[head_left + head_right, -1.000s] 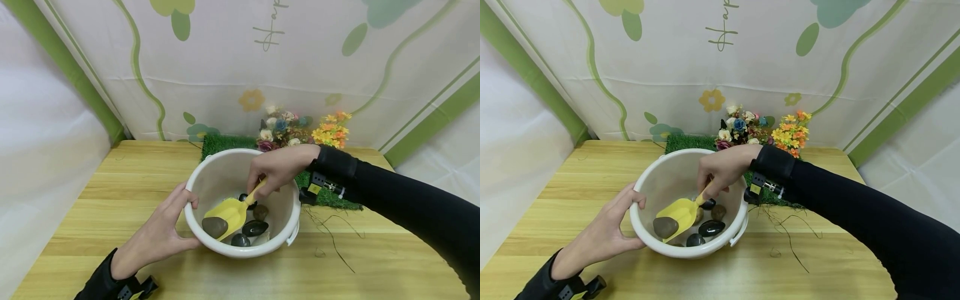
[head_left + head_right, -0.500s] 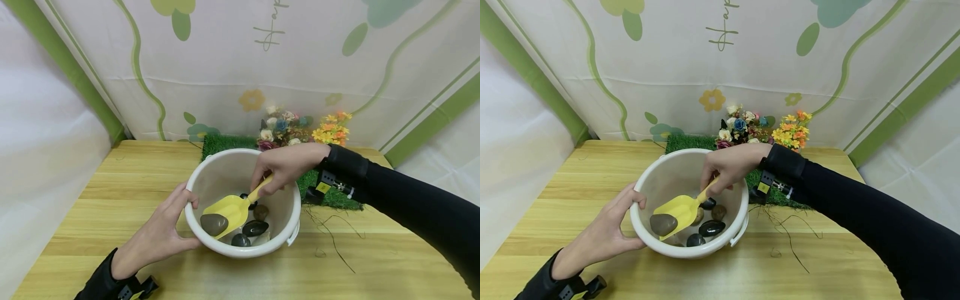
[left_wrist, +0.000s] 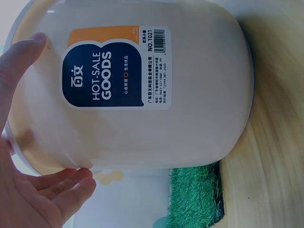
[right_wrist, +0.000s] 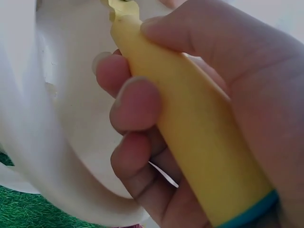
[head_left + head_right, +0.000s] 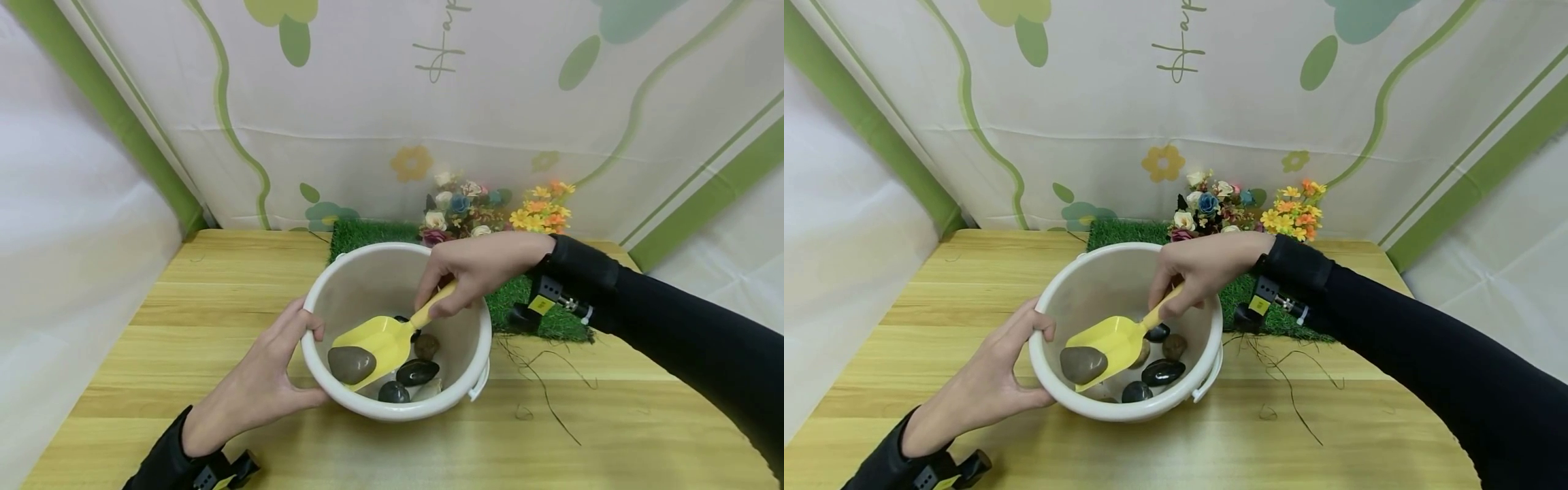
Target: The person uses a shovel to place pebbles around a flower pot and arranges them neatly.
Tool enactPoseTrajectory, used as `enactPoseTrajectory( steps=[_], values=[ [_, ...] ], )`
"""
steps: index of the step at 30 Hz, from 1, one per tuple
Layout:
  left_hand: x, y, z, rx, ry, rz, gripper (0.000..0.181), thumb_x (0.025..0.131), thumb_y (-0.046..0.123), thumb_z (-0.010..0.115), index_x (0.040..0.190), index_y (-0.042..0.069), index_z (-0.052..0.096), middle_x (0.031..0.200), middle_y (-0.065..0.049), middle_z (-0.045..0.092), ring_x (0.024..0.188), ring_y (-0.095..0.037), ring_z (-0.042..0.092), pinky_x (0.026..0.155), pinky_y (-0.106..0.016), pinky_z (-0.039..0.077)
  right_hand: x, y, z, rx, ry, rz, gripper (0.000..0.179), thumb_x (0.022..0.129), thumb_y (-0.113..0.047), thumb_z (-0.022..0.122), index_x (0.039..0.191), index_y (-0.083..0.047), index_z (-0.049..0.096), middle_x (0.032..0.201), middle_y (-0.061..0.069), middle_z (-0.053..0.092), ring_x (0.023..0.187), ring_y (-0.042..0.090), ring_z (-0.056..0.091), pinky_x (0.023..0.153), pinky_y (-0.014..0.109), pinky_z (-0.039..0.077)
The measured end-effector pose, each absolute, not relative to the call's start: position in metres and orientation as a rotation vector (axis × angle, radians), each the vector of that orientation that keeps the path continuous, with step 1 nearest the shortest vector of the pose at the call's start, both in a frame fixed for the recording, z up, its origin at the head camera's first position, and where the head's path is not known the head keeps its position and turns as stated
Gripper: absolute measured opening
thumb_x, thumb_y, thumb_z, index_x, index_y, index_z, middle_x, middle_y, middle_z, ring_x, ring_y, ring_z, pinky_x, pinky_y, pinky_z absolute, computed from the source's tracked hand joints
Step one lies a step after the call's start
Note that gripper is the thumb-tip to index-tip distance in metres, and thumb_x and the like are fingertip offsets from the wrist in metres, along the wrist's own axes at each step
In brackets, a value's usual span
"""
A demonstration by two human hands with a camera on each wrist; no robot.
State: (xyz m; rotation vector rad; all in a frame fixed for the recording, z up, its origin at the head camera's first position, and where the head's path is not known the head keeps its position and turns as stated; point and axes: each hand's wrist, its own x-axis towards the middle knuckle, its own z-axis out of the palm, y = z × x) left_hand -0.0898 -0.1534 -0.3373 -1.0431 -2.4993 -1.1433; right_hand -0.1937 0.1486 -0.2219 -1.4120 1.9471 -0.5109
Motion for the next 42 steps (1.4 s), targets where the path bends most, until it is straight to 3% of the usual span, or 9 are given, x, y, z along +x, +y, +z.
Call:
enactPoseTrajectory(
  steps=[8,21,25,33,42],
  values=[
    [-0.09,-0.153,-0.339,-1.05,-2.486,-1.154,0.059,0.064,0.043,0.08,0.099,0.016,0.04,0.131,-0.001,0.038,0.117,-0.02,0.042,0.083,-0.038,0.047,-0.189,0.158,-0.214,-1.455,1.917,-0.562,0.026,0.093,-0.015,0.052,0.113,-0.028,0.064,0.099,-0.014,0.063,0.067,0.009,0.048,0.059,0.026,0.039],
    [-0.09,-0.153,-0.339,-1.048,-2.482,-1.177,0.06,0.063,0.035,0.082,0.1,0.017,0.039,0.127,-0.003,0.039,0.117,-0.021,0.04,0.075,-0.031,0.05,-0.169,0.175,-0.189,-1.41,1.962,-0.676,0.025,0.092,-0.01,0.054,0.115,-0.015,0.064,0.107,-0.007,0.064,0.085,0.013,0.06,0.067,0.027,0.047],
    [-0.09,-0.152,-0.339,-1.049,-2.481,-1.182,0.06,0.061,0.031,0.082,0.101,0.019,0.038,0.129,-0.004,0.038,0.119,-0.022,0.039,0.075,-0.03,0.05,-0.168,0.189,-0.188,-1.379,2.023,-0.706,0.026,0.091,-0.009,0.055,0.115,-0.016,0.063,0.103,-0.006,0.065,0.077,0.012,0.058,0.06,0.026,0.044],
    [-0.09,-0.153,-0.339,-1.041,-2.499,-1.169,0.061,0.06,0.031,0.082,0.1,0.018,0.039,0.135,-0.003,0.036,0.123,-0.022,0.036,0.078,-0.032,0.049,-0.18,0.228,-0.197,-1.407,2.191,-0.659,0.029,0.09,-0.01,0.057,0.115,-0.024,0.063,0.077,-0.011,0.057,0.054,0.006,0.039,0.045,0.025,0.036],
    [-0.089,-0.154,-0.339,-1.045,-2.49,-1.18,0.06,0.062,0.033,0.082,0.1,0.017,0.039,0.138,-0.004,0.033,0.123,-0.023,0.036,0.079,-0.032,0.049,-0.178,0.274,-0.199,-1.242,2.328,-0.707,0.033,0.09,-0.004,0.056,0.119,-0.02,0.061,0.081,-0.008,0.061,0.055,0.008,0.049,0.046,0.026,0.043]
  ],
)
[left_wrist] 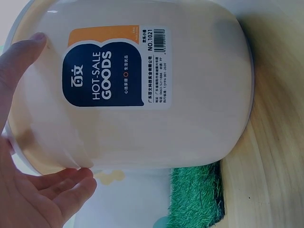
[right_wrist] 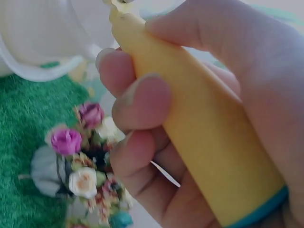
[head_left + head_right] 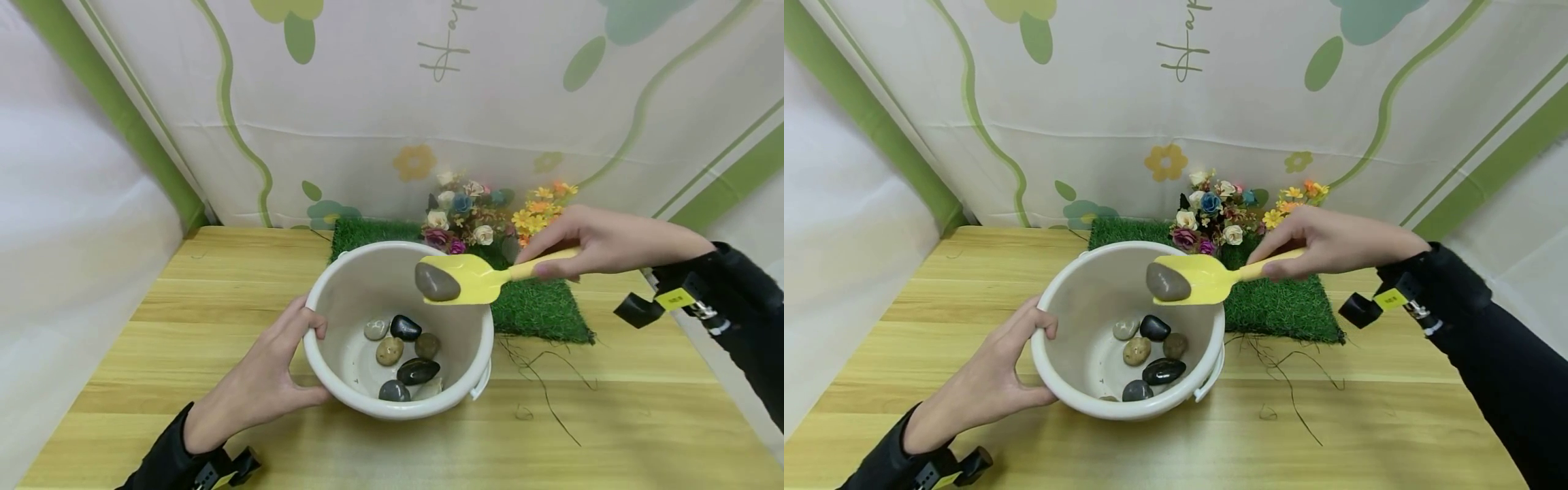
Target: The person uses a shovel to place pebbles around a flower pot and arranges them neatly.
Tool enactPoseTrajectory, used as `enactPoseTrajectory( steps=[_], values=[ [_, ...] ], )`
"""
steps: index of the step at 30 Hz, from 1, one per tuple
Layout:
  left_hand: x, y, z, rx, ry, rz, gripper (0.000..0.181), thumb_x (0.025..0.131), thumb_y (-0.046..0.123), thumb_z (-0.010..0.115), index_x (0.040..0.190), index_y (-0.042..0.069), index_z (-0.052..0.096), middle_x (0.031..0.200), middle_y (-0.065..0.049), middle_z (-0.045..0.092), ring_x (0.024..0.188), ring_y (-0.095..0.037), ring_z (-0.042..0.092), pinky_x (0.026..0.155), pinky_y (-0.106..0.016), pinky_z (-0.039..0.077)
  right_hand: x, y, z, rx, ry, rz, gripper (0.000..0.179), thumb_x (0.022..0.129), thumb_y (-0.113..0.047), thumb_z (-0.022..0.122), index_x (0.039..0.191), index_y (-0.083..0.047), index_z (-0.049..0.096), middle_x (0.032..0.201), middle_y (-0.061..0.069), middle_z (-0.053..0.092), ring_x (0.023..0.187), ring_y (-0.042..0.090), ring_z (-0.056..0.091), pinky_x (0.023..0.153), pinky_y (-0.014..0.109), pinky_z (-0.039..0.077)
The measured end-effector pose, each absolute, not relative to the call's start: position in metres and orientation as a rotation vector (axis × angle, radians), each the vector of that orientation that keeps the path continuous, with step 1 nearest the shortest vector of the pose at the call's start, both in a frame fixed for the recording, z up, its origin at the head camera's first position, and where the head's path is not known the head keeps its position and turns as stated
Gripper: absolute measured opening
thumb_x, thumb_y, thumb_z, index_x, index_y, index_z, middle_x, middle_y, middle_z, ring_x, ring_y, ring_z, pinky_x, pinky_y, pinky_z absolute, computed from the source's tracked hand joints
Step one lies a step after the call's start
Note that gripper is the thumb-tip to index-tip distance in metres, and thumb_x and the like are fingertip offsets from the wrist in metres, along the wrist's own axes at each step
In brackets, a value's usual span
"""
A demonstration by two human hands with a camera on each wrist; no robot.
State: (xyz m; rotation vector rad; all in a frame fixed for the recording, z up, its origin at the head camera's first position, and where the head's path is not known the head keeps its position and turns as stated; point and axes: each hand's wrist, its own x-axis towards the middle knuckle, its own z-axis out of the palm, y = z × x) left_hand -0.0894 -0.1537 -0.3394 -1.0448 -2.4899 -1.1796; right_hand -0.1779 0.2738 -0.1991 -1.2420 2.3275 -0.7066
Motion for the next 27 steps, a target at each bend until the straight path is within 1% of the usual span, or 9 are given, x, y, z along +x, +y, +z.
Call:
enactPoseTrajectory(
  steps=[4,6,9,12,16,22,27],
  values=[
    [-0.09,-0.154,-0.34,-1.045,-2.491,-1.182,0.06,0.061,0.033,0.082,0.1,0.016,0.039,0.139,-0.004,0.033,0.124,-0.023,0.036,0.079,-0.032,0.049,-0.174,0.297,-0.201,-1.182,2.417,-0.735,0.036,0.089,0.0,0.055,0.12,-0.018,0.06,0.072,-0.009,0.056,0.054,0.009,0.048,0.047,0.027,0.041],
    [-0.09,-0.154,-0.34,-1.043,-2.499,-1.183,0.06,0.062,0.034,0.082,0.1,0.016,0.039,0.139,-0.004,0.032,0.124,-0.023,0.035,0.079,-0.032,0.049,-0.174,0.308,-0.205,-1.183,2.443,-0.747,0.037,0.088,0.003,0.054,0.121,-0.014,0.06,0.071,-0.008,0.055,0.054,0.01,0.047,0.047,0.027,0.041],
    [-0.09,-0.155,-0.341,-1.033,-2.515,-1.178,0.06,0.063,0.037,0.082,0.1,0.018,0.038,0.138,-0.003,0.033,0.123,-0.022,0.036,0.08,-0.032,0.048,-0.174,0.323,-0.21,-1.142,2.469,-0.747,0.036,0.089,0.003,0.052,0.121,-0.012,0.059,0.071,-0.007,0.055,0.057,0.01,0.049,0.05,0.029,0.041],
    [-0.09,-0.155,-0.341,-1.029,-2.523,-1.173,0.06,0.064,0.038,0.081,0.1,0.019,0.037,0.136,-0.003,0.034,0.123,-0.021,0.036,0.08,-0.033,0.048,-0.172,0.337,-0.217,-1.057,2.51,-0.737,0.034,0.091,0.0,0.052,0.12,-0.015,0.06,0.068,-0.006,0.055,0.058,0.011,0.05,0.053,0.029,0.041],
    [-0.09,-0.154,-0.341,-1.035,-2.517,-1.17,0.06,0.064,0.038,0.081,0.1,0.018,0.038,0.137,-0.003,0.034,0.123,-0.021,0.035,0.08,-0.033,0.048,-0.169,0.357,-0.228,-0.988,2.573,-0.742,0.032,0.091,-0.001,0.053,0.117,-0.017,0.062,0.065,-0.006,0.052,0.055,0.011,0.048,0.05,0.028,0.039],
    [-0.09,-0.153,-0.34,-1.05,-2.498,-1.172,0.06,0.062,0.034,0.082,0.1,0.017,0.038,0.139,-0.004,0.032,0.124,-0.022,0.035,0.08,-0.033,0.048,-0.162,0.388,-0.25,-0.879,2.644,-0.749,0.032,0.091,-0.003,0.053,0.119,-0.017,0.06,0.072,-0.006,0.056,0.059,0.012,0.049,0.053,0.028,0.038],
    [-0.09,-0.154,-0.341,-1.045,-2.503,-1.17,0.06,0.063,0.035,0.082,0.1,0.016,0.038,0.14,-0.004,0.032,0.124,-0.022,0.035,0.081,-0.033,0.048,-0.161,0.406,-0.271,-0.786,2.623,-0.818,0.031,0.092,-0.004,0.052,0.121,-0.013,0.058,0.078,-0.003,0.06,0.06,0.013,0.049,0.053,0.029,0.038]
  ],
)
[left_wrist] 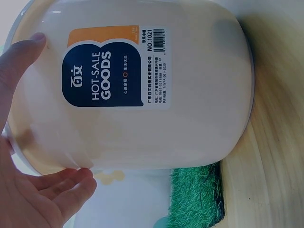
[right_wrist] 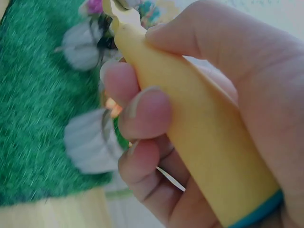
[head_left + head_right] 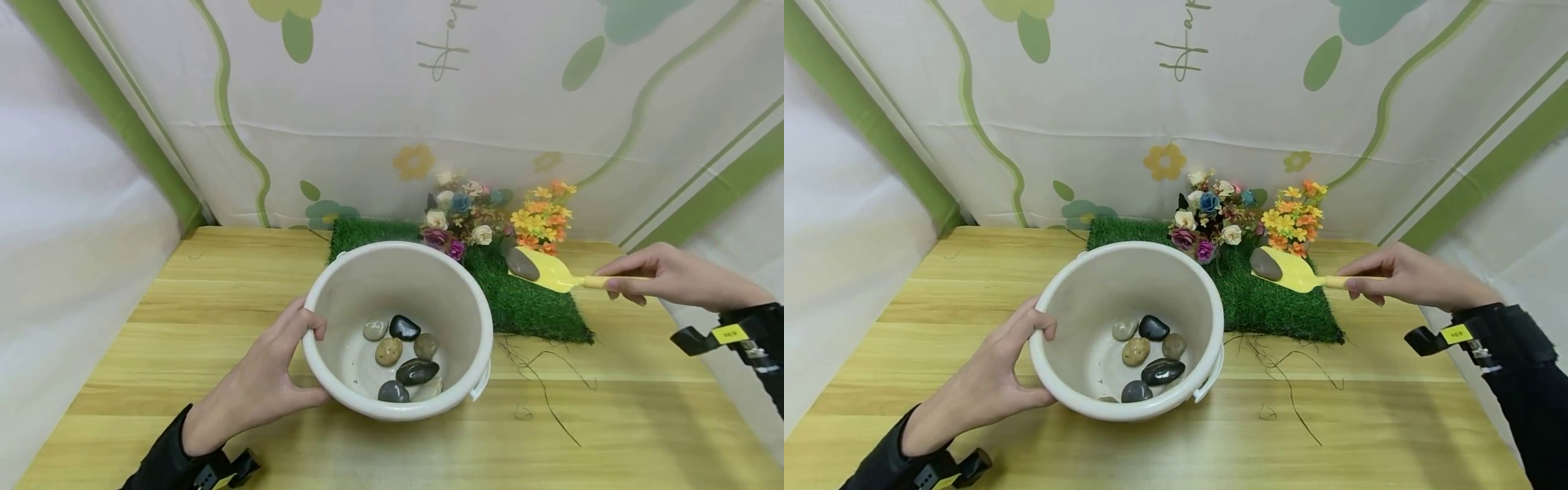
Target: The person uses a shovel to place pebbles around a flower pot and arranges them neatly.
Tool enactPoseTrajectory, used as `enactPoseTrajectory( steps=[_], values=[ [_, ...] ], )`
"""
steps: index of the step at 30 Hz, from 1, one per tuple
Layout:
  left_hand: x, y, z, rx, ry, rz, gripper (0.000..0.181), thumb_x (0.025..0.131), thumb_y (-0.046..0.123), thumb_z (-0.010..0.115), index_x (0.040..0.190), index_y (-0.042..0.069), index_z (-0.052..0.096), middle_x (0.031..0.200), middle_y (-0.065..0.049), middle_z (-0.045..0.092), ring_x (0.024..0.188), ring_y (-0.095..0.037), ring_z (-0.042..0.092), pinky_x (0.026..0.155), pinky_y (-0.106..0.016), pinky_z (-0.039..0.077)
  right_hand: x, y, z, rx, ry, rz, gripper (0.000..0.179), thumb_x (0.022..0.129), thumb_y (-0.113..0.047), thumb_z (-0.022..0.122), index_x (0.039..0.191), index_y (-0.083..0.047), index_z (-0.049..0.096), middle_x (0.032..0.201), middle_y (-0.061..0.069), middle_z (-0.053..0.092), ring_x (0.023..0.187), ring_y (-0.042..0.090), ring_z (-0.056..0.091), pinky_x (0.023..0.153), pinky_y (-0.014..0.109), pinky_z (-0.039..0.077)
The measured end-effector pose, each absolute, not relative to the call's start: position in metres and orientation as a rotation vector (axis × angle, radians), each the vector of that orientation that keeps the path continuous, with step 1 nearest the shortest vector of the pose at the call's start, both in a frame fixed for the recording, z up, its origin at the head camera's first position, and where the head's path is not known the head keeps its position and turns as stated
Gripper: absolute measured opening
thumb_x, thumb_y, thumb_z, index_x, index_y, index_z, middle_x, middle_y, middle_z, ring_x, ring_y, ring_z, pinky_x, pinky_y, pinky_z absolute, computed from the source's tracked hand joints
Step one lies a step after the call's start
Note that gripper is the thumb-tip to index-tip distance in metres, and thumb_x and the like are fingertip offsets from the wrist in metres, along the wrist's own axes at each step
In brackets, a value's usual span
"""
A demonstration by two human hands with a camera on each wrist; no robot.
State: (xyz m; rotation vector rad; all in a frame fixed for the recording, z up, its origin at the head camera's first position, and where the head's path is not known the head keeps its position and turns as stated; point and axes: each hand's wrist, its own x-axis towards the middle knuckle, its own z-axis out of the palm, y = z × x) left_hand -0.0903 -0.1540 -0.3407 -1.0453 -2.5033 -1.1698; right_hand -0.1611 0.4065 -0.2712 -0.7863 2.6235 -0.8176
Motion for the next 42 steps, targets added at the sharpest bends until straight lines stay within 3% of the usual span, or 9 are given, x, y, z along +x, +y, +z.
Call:
enactPoseTrajectory(
  steps=[14,23,29,37,42],
  values=[
    [-0.09,-0.154,-0.34,-1.04,-2.513,-1.159,0.06,0.063,0.036,0.081,0.099,0.017,0.038,0.137,-0.003,0.034,0.122,-0.021,0.037,0.079,-0.033,0.048,-0.167,0.445,-0.314,-0.526,2.588,-0.846,0.027,0.094,-0.017,0.051,0.12,-0.01,0.059,0.077,0.001,0.059,0.061,0.019,0.052,0.059,0.031,0.043],
    [-0.091,-0.153,-0.34,-1.081,-2.452,-1.177,0.061,0.061,0.033,0.082,0.099,0.015,0.039,0.133,-0.006,0.036,0.117,-0.024,0.041,0.075,-0.03,0.05,-0.167,0.47,-0.337,-0.533,2.568,-0.891,0.027,0.095,-0.014,0.049,0.119,-0.005,0.058,0.076,0.003,0.058,0.06,0.018,0.051,0.056,0.032,0.043],
    [-0.091,-0.153,-0.34,-1.073,-2.459,-1.18,0.061,0.062,0.035,0.082,0.099,0.015,0.039,0.132,-0.005,0.037,0.117,-0.023,0.041,0.076,-0.031,0.05,-0.168,0.478,-0.343,-0.51,2.59,-0.893,0.026,0.095,-0.016,0.05,0.117,-0.004,0.059,0.085,0.01,0.061,0.062,0.019,0.052,0.055,0.032,0.046],
    [-0.091,-0.152,-0.341,-1.077,-2.436,-1.183,0.06,0.061,0.034,0.083,0.099,0.015,0.039,0.129,-0.004,0.038,0.115,-0.023,0.043,0.074,-0.029,0.05,-0.172,0.48,-0.348,-0.438,2.646,-0.807,0.028,0.095,-0.024,0.05,0.112,-0.004,0.062,0.071,0.008,0.055,0.059,0.023,0.048,0.054,0.032,0.041],
    [-0.092,-0.152,-0.341,-1.08,-2.428,-1.172,0.06,0.06,0.032,0.083,0.099,0.016,0.039,0.13,-0.005,0.039,0.116,-0.023,0.042,0.075,-0.03,0.05,-0.174,0.479,-0.348,-0.39,2.631,-0.815,0.031,0.096,-0.026,0.049,0.112,-0.002,0.061,0.076,0.011,0.057,0.06,0.021,0.047,0.055,0.032,0.041]
  ],
)
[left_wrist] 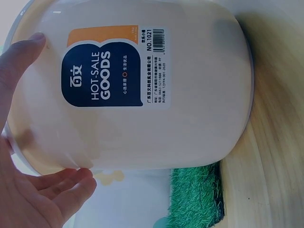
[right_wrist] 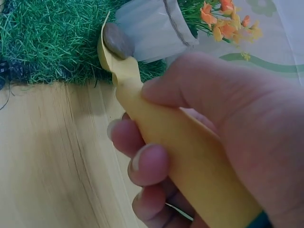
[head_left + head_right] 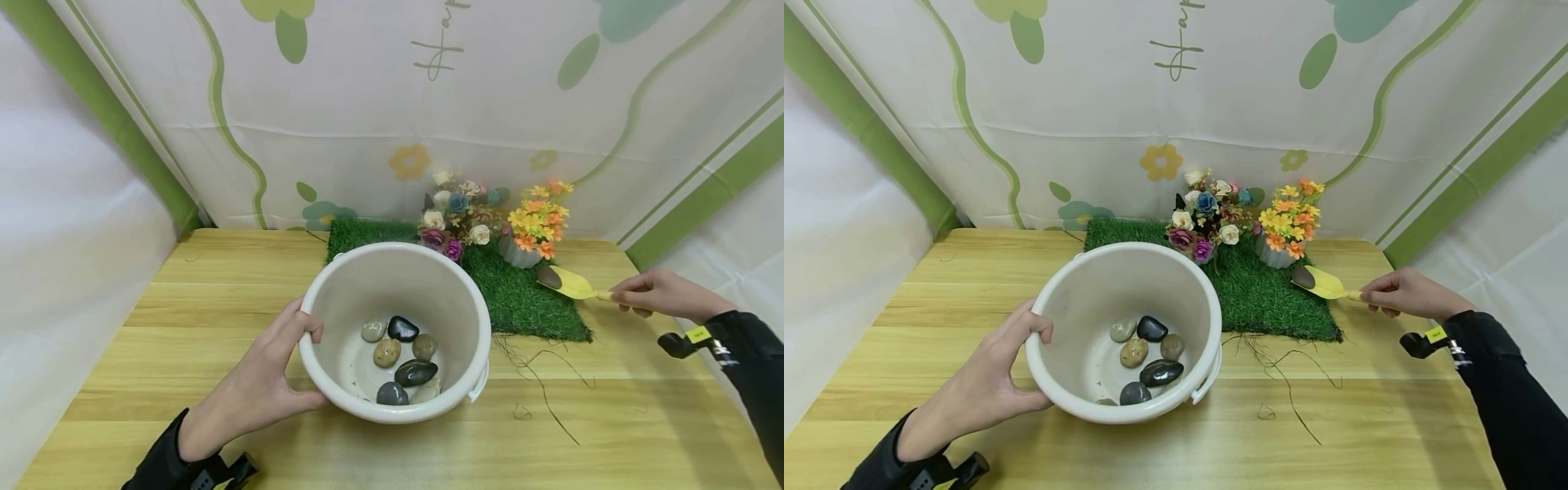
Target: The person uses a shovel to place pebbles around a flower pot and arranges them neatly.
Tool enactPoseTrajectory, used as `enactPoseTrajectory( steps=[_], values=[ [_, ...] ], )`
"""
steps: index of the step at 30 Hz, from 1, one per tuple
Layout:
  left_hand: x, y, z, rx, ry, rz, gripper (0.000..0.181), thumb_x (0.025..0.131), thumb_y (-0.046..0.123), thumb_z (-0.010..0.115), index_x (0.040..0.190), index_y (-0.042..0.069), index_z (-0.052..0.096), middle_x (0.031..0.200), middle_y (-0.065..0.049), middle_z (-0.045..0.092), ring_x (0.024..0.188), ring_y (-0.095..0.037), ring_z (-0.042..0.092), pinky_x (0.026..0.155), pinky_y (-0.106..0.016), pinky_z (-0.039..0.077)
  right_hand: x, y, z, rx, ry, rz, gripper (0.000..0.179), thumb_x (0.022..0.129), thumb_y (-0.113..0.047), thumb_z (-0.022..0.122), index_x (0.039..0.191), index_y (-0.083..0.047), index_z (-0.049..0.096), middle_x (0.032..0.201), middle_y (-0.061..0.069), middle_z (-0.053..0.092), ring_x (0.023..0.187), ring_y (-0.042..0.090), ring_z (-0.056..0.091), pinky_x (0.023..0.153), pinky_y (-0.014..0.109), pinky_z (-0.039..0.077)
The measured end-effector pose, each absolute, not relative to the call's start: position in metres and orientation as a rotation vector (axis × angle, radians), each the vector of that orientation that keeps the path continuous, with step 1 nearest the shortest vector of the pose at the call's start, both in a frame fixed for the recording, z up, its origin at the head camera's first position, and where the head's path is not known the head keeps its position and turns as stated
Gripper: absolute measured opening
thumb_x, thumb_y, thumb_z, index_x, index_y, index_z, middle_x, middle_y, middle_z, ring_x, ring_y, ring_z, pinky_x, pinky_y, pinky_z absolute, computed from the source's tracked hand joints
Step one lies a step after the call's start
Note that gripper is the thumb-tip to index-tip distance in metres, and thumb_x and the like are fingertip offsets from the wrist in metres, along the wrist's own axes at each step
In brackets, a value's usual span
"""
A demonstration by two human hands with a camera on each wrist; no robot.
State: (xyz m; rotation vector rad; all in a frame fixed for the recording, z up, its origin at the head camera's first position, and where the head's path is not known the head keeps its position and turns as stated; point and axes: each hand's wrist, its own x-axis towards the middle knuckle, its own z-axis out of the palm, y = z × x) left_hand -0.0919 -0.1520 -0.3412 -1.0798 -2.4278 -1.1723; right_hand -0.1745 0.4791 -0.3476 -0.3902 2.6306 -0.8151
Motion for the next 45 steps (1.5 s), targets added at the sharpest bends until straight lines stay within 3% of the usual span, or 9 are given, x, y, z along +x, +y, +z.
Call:
enactPoseTrajectory(
  steps=[6,10,16,31,45],
  values=[
    [-0.092,-0.152,-0.341,-1.079,-2.435,-1.185,0.061,0.06,0.032,0.083,0.099,0.016,0.039,0.132,-0.006,0.037,0.118,-0.024,0.041,0.075,-0.03,0.05,-0.178,0.477,-0.345,-0.334,2.645,-0.781,0.033,0.096,-0.03,0.048,0.11,-0.004,0.062,0.086,0.012,0.059,0.061,0.021,0.047,0.057,0.034,0.04],
    [-0.092,-0.153,-0.341,-1.078,-2.436,-1.189,0.061,0.06,0.032,0.083,0.099,0.014,0.04,0.133,-0.007,0.037,0.118,-0.025,0.04,0.075,-0.03,0.05,-0.18,0.473,-0.339,-0.33,2.653,-0.735,0.031,0.096,-0.031,0.048,0.101,-0.006,0.064,0.09,0.012,0.058,0.059,0.021,0.045,0.057,0.034,0.037],
    [-0.092,-0.153,-0.342,-1.077,-2.44,-1.189,0.062,0.059,0.032,0.084,0.099,0.014,0.039,0.135,-0.008,0.036,0.119,-0.026,0.04,0.074,-0.031,0.051,-0.184,0.464,-0.328,-0.307,2.641,-0.672,0.031,0.096,-0.033,0.048,0.096,-0.006,0.064,0.079,0.009,0.054,0.056,0.02,0.043,0.057,0.032,0.036],
    [-0.091,-0.153,-0.34,-1.05,-2.479,-1.164,0.062,0.062,0.039,0.082,0.1,0.018,0.038,0.138,-0.004,0.033,0.121,-0.023,0.038,0.077,-0.033,0.05,-0.186,0.448,-0.305,-0.276,2.615,-0.639,0.021,0.093,-0.024,0.053,0.095,-0.009,0.068,0.074,0.005,0.055,0.052,0.015,0.045,0.052,0.029,0.039],
    [-0.092,-0.152,-0.342,-1.082,-2.437,-1.161,0.063,0.06,0.036,0.083,0.099,0.015,0.039,0.136,-0.007,0.035,0.121,-0.026,0.038,0.077,-0.034,0.05,-0.175,0.458,-0.298,-0.25,2.621,-0.555,0.021,0.094,-0.025,0.052,0.095,-0.01,0.067,0.067,0.005,0.052,0.048,0.013,0.041,0.048,0.029,0.039]
  ],
)
